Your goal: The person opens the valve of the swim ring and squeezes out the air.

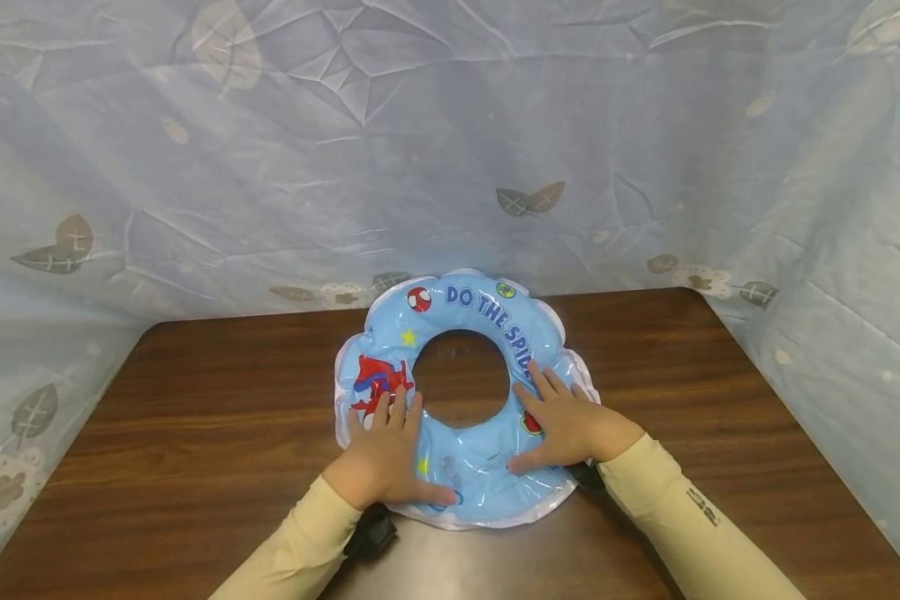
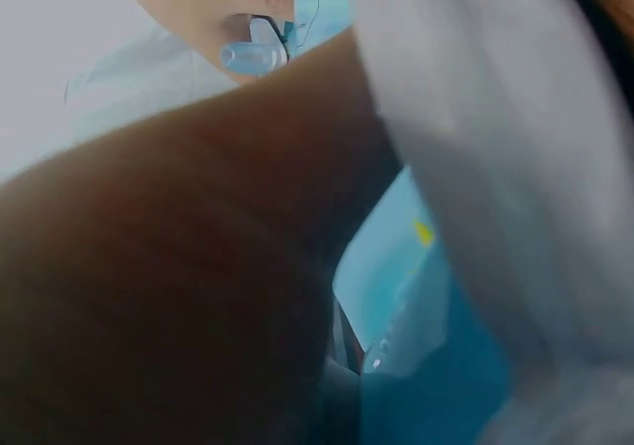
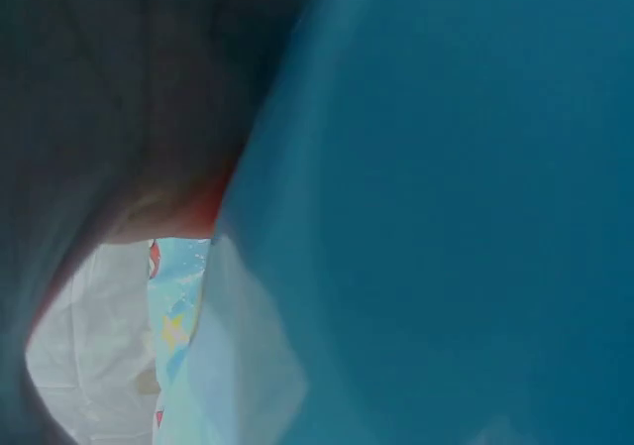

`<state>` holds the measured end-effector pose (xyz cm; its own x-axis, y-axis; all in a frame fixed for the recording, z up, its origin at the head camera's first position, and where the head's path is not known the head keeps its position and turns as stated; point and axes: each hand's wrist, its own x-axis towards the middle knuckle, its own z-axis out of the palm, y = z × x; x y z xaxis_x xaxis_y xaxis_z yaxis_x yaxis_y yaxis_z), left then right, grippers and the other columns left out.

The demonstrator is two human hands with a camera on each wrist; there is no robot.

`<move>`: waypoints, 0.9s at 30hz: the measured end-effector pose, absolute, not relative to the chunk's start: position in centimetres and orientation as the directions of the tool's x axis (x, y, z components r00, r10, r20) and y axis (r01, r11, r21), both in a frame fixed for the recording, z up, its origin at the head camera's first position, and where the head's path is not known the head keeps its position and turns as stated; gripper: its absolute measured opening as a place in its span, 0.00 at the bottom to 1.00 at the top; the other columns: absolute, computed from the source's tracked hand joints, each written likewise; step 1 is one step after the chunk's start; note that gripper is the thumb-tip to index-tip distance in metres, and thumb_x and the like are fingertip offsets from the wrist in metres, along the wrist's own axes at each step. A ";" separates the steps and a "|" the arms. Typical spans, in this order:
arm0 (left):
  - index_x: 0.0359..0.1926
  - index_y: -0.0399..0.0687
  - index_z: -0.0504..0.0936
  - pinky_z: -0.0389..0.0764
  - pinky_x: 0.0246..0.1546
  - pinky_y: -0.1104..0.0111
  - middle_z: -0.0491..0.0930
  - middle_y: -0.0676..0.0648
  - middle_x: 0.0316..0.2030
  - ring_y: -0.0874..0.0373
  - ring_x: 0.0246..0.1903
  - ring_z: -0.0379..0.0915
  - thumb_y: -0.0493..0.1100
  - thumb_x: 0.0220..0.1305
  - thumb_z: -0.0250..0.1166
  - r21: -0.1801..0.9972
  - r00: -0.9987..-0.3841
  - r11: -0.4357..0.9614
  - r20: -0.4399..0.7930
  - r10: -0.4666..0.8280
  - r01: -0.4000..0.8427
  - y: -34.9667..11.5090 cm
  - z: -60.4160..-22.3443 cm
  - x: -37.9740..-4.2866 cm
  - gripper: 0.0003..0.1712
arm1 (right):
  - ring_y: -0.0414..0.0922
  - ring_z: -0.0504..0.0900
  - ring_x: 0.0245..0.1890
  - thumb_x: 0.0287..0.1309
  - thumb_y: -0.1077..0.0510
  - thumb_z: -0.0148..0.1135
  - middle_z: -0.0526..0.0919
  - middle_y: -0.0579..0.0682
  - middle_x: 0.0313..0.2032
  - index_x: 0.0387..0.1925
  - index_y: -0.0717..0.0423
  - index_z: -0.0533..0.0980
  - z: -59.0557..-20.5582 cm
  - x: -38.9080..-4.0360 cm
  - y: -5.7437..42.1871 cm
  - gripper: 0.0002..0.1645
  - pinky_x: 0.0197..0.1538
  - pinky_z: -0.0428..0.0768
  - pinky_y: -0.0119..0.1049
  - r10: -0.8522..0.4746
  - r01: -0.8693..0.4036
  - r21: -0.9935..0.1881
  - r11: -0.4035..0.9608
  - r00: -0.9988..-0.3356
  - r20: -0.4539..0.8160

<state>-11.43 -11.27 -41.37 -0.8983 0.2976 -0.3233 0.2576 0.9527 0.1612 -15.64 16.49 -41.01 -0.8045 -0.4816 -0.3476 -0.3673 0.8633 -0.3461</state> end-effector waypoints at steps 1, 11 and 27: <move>0.82 0.40 0.49 0.44 0.66 0.22 0.50 0.34 0.80 0.31 0.78 0.45 0.82 0.40 0.71 0.160 -0.898 0.953 -0.323 0.297 0.257 -11.2 -41.4 -11.4 0.80 | 0.69 0.39 0.80 0.46 0.23 0.71 0.37 0.65 0.82 0.81 0.57 0.54 -41.0 -15.7 16.5 0.72 0.73 0.43 0.75 -0.479 -0.366 -0.342 0.866 -0.805 -0.350; 0.82 0.39 0.48 0.43 0.66 0.22 0.48 0.33 0.80 0.30 0.78 0.43 0.81 0.41 0.72 0.168 -0.895 0.953 -0.334 0.297 0.253 -11.3 -41.2 -11.5 0.81 | 0.69 0.41 0.80 0.46 0.24 0.72 0.39 0.65 0.82 0.81 0.58 0.54 -40.9 -15.5 16.3 0.72 0.73 0.44 0.75 -0.466 -0.357 -0.333 0.873 -0.813 -0.351; 0.82 0.41 0.49 0.45 0.66 0.23 0.47 0.33 0.80 0.30 0.78 0.42 0.81 0.39 0.73 0.195 -0.891 0.945 -0.328 0.315 0.263 -11.7 -41.5 -11.8 0.81 | 0.69 0.43 0.80 0.46 0.26 0.73 0.40 0.65 0.81 0.80 0.59 0.56 -40.8 -15.1 16.1 0.71 0.72 0.45 0.76 -0.456 -0.349 -0.334 0.876 -0.824 -0.336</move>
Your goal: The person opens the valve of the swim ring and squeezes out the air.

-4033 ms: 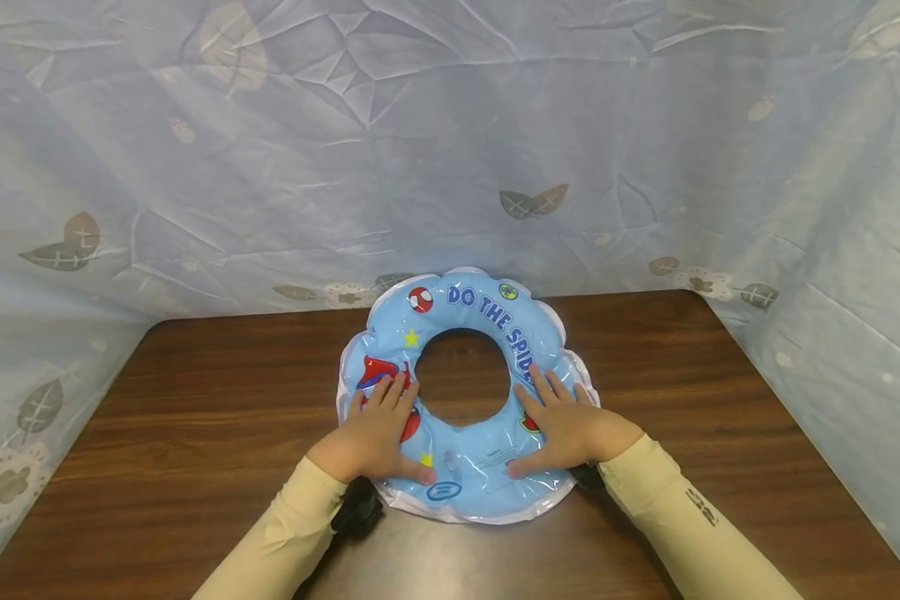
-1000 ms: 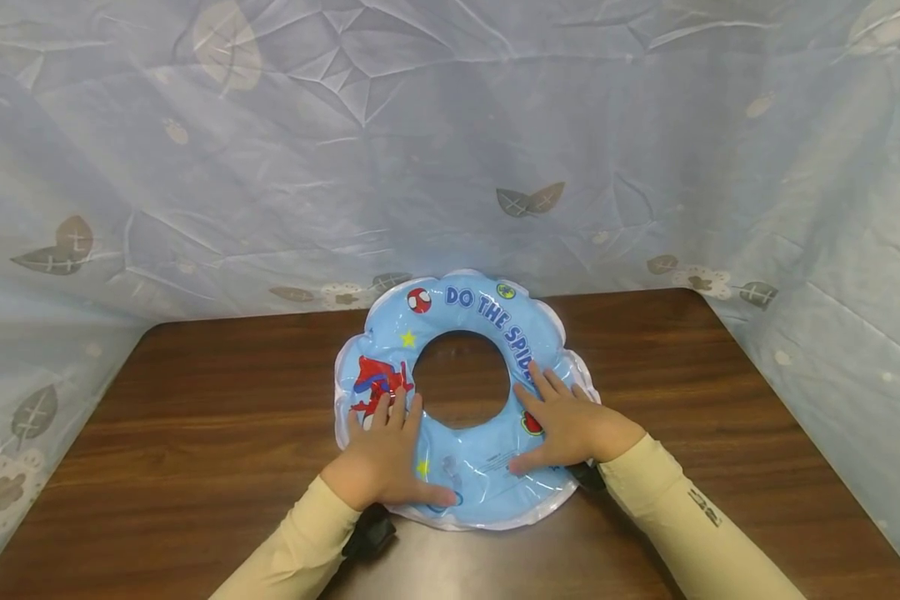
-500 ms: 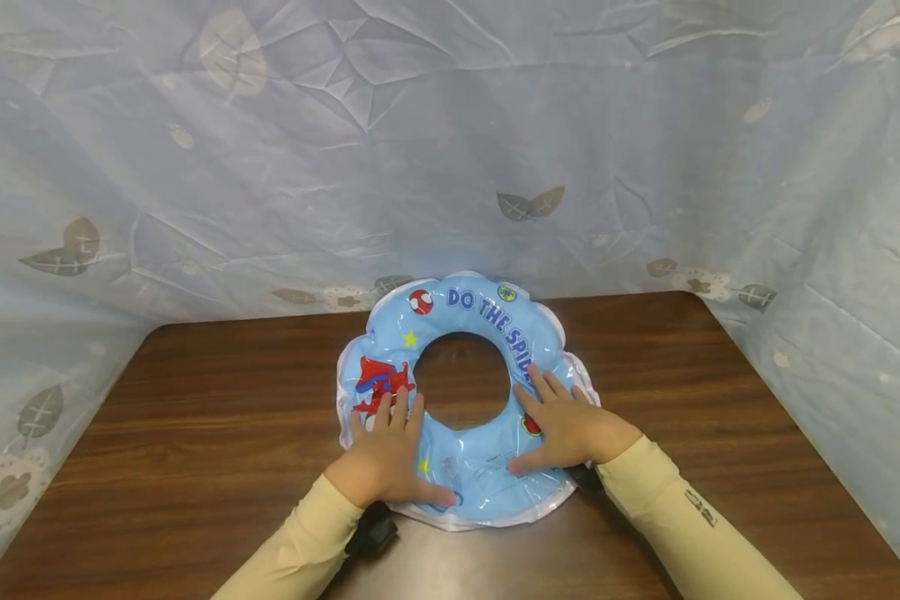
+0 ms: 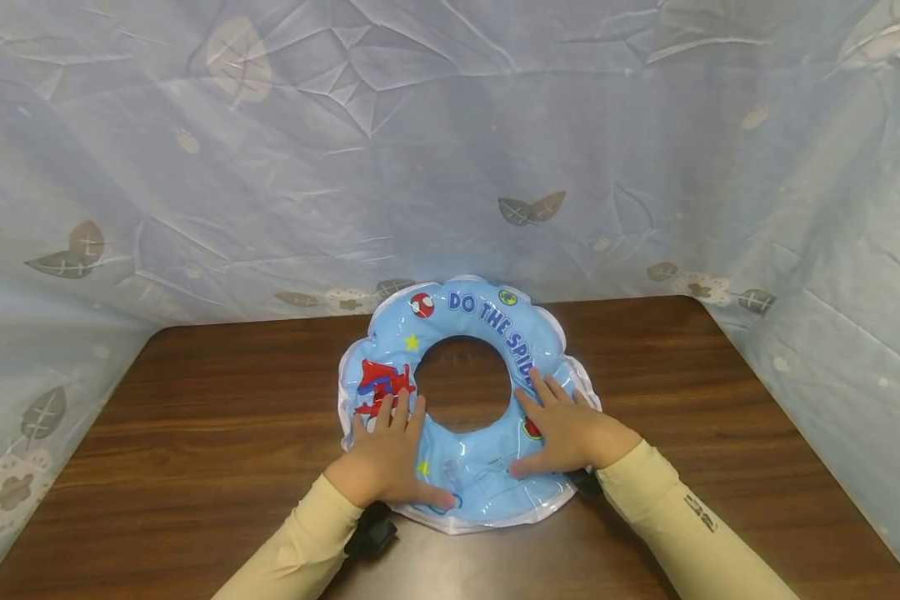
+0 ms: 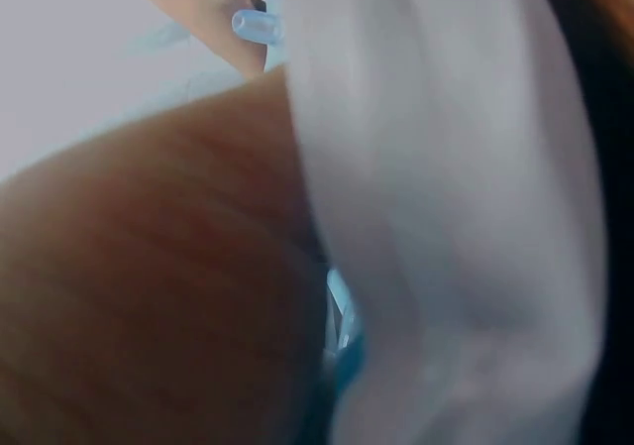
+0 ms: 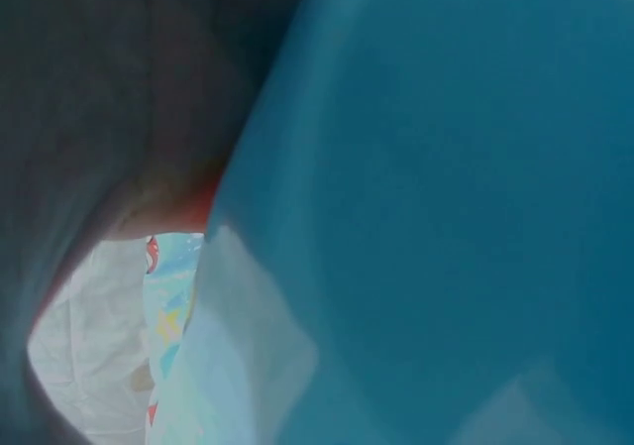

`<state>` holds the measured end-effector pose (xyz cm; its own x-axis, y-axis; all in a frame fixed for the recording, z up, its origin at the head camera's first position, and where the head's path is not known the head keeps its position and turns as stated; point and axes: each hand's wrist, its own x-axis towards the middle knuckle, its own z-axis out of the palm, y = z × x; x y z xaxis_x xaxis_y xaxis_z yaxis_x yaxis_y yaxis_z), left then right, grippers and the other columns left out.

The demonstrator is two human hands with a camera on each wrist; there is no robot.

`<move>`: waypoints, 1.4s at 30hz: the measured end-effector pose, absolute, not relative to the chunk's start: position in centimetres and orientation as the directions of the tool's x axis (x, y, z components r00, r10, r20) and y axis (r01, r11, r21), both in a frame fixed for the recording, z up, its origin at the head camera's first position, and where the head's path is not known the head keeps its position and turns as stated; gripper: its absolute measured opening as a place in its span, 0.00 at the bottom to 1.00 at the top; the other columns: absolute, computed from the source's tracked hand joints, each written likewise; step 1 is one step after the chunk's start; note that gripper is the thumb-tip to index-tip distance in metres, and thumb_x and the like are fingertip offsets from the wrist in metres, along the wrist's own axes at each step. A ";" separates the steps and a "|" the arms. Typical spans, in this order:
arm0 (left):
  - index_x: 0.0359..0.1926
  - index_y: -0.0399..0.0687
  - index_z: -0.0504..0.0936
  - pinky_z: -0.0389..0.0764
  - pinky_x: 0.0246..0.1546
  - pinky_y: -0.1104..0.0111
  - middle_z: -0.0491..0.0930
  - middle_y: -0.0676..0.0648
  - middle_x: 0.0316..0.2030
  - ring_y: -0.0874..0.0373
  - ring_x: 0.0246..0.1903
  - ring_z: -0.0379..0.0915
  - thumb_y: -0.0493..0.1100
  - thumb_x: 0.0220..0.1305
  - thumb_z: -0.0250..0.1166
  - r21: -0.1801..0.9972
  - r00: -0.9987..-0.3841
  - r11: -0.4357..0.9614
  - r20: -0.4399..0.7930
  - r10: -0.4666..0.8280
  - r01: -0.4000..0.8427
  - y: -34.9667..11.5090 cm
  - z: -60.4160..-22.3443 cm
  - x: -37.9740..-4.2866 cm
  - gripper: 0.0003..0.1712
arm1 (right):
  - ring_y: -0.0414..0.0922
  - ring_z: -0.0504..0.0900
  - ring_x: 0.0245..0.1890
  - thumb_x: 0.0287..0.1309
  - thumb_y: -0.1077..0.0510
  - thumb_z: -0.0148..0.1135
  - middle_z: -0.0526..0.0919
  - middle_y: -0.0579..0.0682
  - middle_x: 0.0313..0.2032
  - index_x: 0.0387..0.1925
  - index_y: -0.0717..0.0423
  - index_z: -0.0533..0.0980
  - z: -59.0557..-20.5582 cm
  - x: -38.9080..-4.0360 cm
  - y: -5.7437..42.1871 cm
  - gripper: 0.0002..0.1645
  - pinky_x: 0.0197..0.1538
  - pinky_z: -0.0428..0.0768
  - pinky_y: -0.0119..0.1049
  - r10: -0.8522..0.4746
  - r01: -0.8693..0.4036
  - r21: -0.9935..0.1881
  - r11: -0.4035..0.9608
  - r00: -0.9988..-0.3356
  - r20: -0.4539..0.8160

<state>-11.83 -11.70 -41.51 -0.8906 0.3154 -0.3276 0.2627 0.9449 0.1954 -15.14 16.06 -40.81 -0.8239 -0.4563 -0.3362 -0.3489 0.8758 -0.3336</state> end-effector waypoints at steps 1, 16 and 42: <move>0.82 0.41 0.49 0.45 0.66 0.23 0.47 0.33 0.81 0.30 0.78 0.42 0.81 0.39 0.73 0.194 -0.889 0.944 -0.329 0.318 0.266 -11.7 -41.5 -11.9 0.81 | 0.69 0.43 0.80 0.47 0.26 0.73 0.40 0.65 0.81 0.80 0.59 0.55 -40.8 -15.1 16.1 0.71 0.72 0.45 0.76 -0.456 -0.349 -0.332 0.876 -0.824 -0.336; 0.83 0.48 0.51 0.43 0.69 0.25 0.46 0.38 0.82 0.33 0.79 0.41 0.79 0.38 0.75 0.200 -0.871 0.929 -0.331 0.362 0.310 -12.8 -41.5 -13.2 0.78 | 0.73 0.46 0.78 0.49 0.24 0.70 0.42 0.68 0.81 0.80 0.59 0.56 -40.3 -14.2 15.8 0.69 0.68 0.54 0.77 -0.420 -0.289 -0.364 0.885 -0.832 -0.361; 0.80 0.41 0.57 0.47 0.69 0.27 0.52 0.28 0.77 0.27 0.76 0.45 0.68 0.42 0.82 0.153 -0.959 0.958 -0.116 0.259 0.241 -15.0 -40.0 -14.0 0.72 | 0.71 0.65 0.71 0.51 0.18 0.63 0.62 0.67 0.75 0.78 0.54 0.63 -38.6 -13.4 15.6 0.64 0.64 0.70 0.71 -0.381 -0.276 -0.311 0.909 -0.852 -0.359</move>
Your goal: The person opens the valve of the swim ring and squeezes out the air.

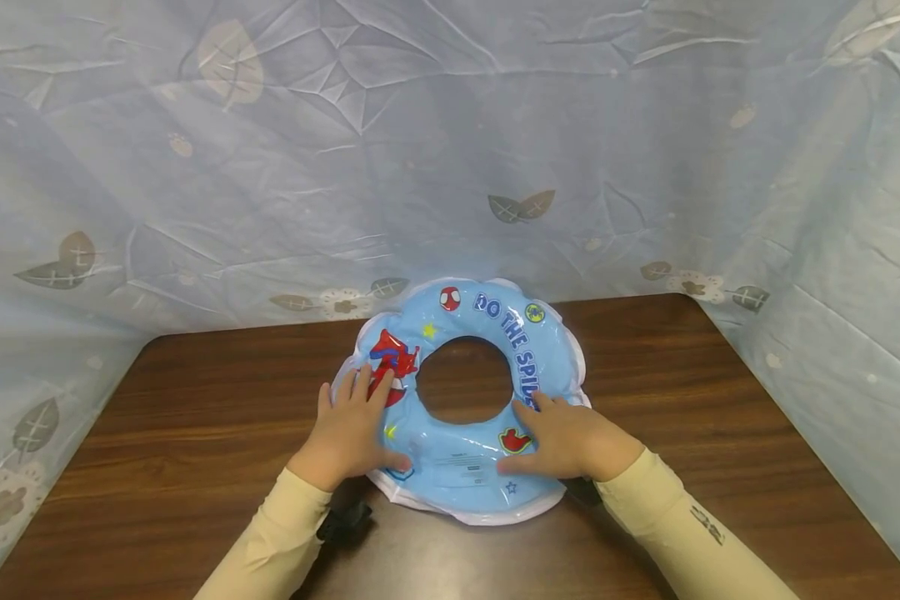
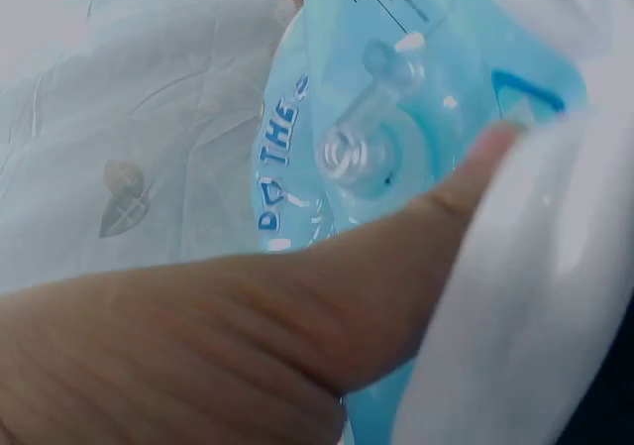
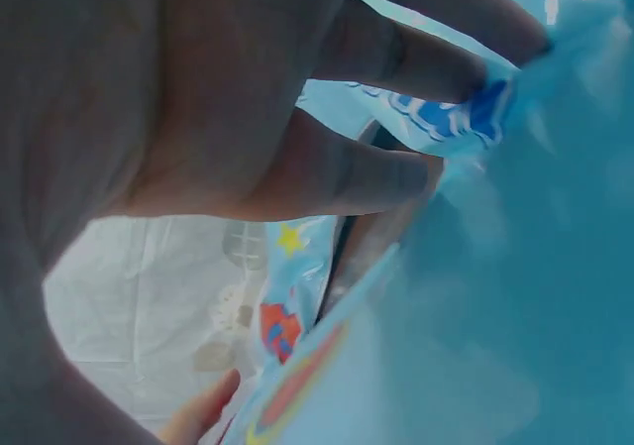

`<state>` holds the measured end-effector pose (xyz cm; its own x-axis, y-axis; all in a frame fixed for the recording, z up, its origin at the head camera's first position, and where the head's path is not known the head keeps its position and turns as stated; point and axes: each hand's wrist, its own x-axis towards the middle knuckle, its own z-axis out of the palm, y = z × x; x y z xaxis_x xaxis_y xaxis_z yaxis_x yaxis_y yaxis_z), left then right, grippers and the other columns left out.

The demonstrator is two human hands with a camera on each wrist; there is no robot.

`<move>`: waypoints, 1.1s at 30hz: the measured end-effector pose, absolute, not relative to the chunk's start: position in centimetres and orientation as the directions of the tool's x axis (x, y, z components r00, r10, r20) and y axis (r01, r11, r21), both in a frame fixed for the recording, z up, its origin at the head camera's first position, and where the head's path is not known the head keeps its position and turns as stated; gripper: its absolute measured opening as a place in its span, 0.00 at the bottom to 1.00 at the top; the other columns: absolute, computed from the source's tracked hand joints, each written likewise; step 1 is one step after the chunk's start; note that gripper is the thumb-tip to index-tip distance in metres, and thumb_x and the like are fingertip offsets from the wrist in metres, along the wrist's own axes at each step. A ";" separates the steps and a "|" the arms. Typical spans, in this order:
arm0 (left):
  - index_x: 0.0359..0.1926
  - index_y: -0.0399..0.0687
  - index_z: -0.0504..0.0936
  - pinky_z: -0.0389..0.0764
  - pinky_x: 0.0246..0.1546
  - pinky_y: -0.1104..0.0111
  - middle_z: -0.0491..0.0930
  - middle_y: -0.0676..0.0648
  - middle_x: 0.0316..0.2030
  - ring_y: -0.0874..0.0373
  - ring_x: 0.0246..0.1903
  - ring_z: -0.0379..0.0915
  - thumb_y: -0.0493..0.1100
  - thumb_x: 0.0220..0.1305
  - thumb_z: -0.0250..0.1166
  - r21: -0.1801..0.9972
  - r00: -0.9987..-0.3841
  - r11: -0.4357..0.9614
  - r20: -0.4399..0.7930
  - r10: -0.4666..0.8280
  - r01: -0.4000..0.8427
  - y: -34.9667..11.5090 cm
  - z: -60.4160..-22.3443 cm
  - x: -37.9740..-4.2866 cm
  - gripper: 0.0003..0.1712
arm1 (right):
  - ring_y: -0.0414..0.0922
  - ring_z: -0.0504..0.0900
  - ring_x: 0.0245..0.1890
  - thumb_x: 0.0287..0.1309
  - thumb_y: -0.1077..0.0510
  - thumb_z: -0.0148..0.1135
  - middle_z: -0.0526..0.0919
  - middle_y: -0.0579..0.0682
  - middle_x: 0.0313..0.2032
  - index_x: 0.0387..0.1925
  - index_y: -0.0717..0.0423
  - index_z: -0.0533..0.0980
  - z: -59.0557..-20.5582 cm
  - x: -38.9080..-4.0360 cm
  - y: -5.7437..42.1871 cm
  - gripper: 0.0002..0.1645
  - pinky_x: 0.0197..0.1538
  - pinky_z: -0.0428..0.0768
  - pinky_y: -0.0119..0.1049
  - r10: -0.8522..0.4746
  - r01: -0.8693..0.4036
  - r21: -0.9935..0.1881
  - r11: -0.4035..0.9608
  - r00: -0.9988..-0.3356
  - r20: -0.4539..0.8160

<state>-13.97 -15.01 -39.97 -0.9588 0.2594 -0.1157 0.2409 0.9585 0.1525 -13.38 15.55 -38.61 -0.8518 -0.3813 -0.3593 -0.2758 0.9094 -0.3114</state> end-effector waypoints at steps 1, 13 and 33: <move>0.80 0.41 0.58 0.48 0.69 0.27 0.53 0.27 0.77 0.26 0.76 0.46 0.67 0.42 0.82 0.154 -0.961 0.959 -0.108 0.256 0.238 -15.1 -39.9 -14.0 0.71 | 0.70 0.67 0.71 0.51 0.19 0.63 0.64 0.68 0.74 0.78 0.54 0.63 -38.6 -13.4 15.6 0.64 0.64 0.71 0.71 -0.383 -0.278 -0.310 0.909 -0.852 -0.356; 0.77 0.39 0.63 0.56 0.68 0.28 0.59 0.26 0.74 0.26 0.73 0.53 0.56 0.46 0.84 0.157 -0.967 0.958 -0.044 0.251 0.241 -15.7 -39.9 -14.3 0.62 | 0.55 0.77 0.67 0.58 0.28 0.68 0.77 0.55 0.68 0.77 0.48 0.66 -37.3 -12.8 15.2 0.53 0.67 0.74 0.57 -0.466 -0.365 -0.315 0.876 -0.810 -0.356; 0.80 0.37 0.54 0.33 0.70 0.28 0.48 0.28 0.79 0.29 0.79 0.38 0.85 0.48 0.64 0.274 -0.930 0.926 -0.189 0.317 0.260 -14.3 -40.4 -14.0 0.75 | 0.69 0.37 0.80 0.43 0.24 0.75 0.43 0.66 0.81 0.80 0.62 0.53 -38.7 -15.4 16.6 0.76 0.73 0.39 0.74 -0.435 -0.394 -0.277 0.876 -0.895 -0.103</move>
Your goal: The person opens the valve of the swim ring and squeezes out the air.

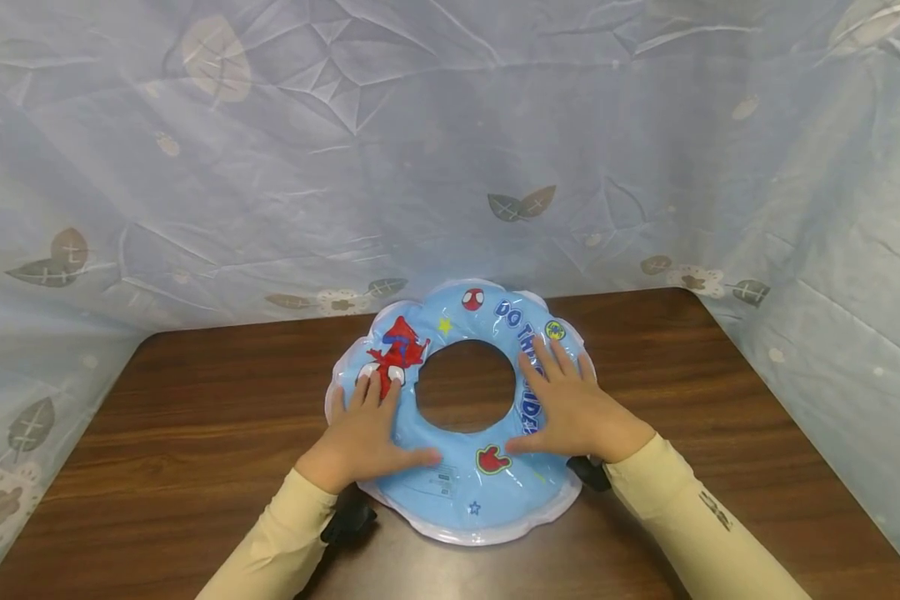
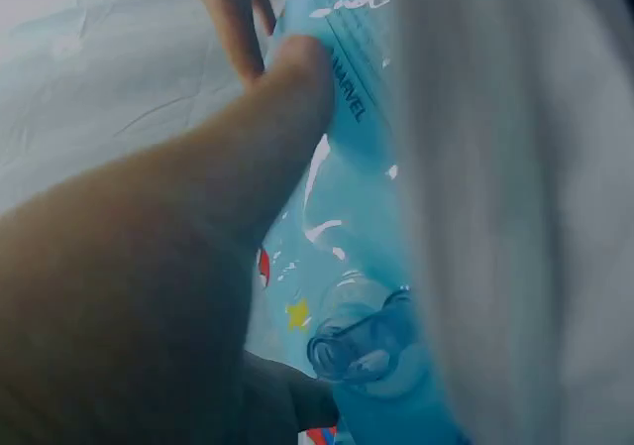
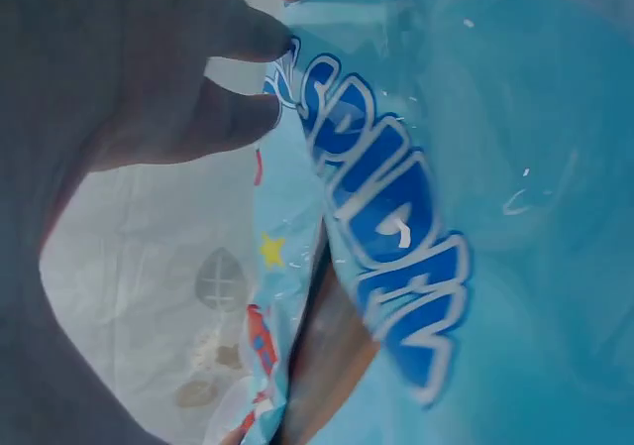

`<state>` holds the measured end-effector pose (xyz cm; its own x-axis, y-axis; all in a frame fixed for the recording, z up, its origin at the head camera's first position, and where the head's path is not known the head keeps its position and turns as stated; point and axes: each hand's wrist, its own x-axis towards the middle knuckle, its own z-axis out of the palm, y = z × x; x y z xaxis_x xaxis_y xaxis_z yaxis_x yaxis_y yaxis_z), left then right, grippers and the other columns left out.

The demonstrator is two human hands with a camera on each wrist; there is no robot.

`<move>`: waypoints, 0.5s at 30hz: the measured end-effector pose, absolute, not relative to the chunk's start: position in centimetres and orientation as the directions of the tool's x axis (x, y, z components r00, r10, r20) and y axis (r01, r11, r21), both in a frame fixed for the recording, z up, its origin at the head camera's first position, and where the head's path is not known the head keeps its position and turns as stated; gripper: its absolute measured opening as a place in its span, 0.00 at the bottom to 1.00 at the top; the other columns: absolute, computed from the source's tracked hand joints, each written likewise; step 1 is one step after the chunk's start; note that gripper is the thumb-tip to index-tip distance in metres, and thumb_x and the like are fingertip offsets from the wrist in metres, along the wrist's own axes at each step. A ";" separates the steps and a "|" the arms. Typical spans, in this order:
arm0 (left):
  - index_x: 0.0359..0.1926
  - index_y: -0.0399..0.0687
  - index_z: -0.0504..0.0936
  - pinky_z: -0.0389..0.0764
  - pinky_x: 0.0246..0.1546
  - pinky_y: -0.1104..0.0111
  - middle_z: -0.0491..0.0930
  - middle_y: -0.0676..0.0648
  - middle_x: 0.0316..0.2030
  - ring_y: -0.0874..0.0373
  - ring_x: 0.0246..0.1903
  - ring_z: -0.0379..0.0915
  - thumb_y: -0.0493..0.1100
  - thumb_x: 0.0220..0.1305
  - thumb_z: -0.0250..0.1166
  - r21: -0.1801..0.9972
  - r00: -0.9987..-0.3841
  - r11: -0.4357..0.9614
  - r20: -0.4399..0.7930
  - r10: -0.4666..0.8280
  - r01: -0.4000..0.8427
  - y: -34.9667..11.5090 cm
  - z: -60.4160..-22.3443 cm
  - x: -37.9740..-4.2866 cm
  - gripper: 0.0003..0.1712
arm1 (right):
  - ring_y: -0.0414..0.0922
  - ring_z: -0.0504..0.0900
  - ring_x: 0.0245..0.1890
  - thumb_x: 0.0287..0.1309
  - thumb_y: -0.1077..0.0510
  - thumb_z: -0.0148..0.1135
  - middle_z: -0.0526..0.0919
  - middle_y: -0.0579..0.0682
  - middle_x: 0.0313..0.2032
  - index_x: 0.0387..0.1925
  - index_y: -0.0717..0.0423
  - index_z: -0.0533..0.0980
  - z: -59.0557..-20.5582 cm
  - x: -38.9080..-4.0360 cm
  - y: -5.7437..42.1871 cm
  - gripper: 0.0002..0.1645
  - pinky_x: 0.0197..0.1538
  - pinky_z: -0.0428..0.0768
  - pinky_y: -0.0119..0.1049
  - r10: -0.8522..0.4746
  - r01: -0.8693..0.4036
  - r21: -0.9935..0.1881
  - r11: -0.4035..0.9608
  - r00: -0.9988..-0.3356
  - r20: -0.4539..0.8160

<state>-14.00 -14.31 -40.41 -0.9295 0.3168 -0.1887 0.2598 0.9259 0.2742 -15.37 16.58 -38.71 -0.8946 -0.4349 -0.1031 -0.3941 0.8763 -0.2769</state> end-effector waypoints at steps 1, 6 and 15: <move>0.80 0.36 0.54 0.34 0.70 0.27 0.48 0.28 0.79 0.28 0.78 0.39 0.84 0.48 0.64 0.269 -0.932 0.929 -0.190 0.310 0.254 -14.2 -40.6 -14.0 0.75 | 0.70 0.37 0.80 0.42 0.23 0.74 0.42 0.66 0.81 0.81 0.61 0.52 -38.8 -15.4 16.6 0.77 0.73 0.39 0.75 -0.428 -0.384 -0.276 0.881 -0.896 -0.121; 0.80 0.37 0.56 0.37 0.71 0.27 0.48 0.28 0.79 0.28 0.78 0.38 0.80 0.47 0.69 0.240 -0.934 0.944 -0.221 0.282 0.228 -13.8 -41.2 -14.1 0.73 | 0.71 0.38 0.79 0.42 0.19 0.70 0.41 0.67 0.81 0.81 0.62 0.51 -39.2 -15.8 16.8 0.79 0.72 0.40 0.77 -0.425 -0.369 -0.276 0.887 -0.887 -0.181; 0.81 0.36 0.52 0.42 0.71 0.28 0.46 0.27 0.79 0.27 0.78 0.37 0.75 0.43 0.76 0.229 -0.934 0.952 -0.246 0.260 0.205 -13.4 -41.5 -14.0 0.76 | 0.72 0.42 0.79 0.42 0.15 0.66 0.42 0.69 0.80 0.81 0.64 0.49 -40.2 -16.2 16.7 0.82 0.70 0.41 0.79 -0.409 -0.338 -0.264 0.904 -0.861 -0.301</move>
<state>-14.05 -13.43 -41.50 -0.9336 0.2602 -0.2464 0.2047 0.9516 0.2293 -16.18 16.74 -40.15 -0.8613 -0.4095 -0.3008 -0.3375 0.9036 -0.2637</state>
